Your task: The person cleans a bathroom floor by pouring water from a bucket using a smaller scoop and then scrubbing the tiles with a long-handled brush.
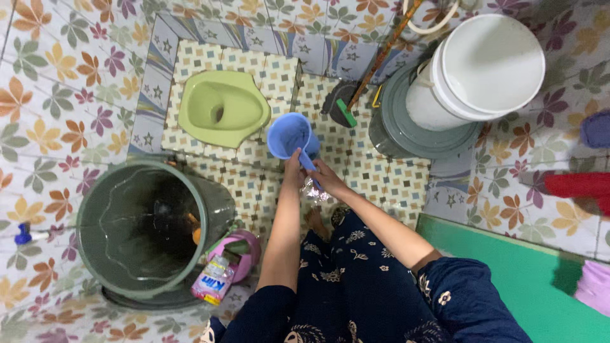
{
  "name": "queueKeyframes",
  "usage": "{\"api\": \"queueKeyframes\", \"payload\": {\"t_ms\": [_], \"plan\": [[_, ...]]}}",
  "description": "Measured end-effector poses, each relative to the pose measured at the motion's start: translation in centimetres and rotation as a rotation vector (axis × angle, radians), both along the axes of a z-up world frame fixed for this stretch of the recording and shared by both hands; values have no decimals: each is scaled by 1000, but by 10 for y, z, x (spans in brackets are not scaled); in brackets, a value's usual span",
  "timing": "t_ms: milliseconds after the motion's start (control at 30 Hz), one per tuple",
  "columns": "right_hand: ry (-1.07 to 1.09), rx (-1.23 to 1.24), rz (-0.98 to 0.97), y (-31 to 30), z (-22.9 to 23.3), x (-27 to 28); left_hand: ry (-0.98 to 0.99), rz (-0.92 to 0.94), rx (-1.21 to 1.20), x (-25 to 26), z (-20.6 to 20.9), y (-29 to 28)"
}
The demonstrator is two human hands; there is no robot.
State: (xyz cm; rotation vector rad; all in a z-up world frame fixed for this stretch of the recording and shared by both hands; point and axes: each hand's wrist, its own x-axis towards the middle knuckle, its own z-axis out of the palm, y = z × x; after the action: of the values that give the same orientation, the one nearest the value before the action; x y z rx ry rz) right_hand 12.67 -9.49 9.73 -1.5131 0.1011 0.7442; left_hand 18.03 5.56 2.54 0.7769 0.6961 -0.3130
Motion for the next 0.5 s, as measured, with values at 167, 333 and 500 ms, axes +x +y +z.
{"api": "queueKeyframes", "payload": {"t_ms": [167, 333, 500], "plan": [[-348, -125, 90, -9, -28, 36, 177, 45, -217, 44, -2, -4], [237, -110, 168, -49, -21, 122, 100, 18, -134, 88, -4, -18], [132, -140, -438, -139, -32, 249, 163, 34, -32, 143, -7, -31]]}}
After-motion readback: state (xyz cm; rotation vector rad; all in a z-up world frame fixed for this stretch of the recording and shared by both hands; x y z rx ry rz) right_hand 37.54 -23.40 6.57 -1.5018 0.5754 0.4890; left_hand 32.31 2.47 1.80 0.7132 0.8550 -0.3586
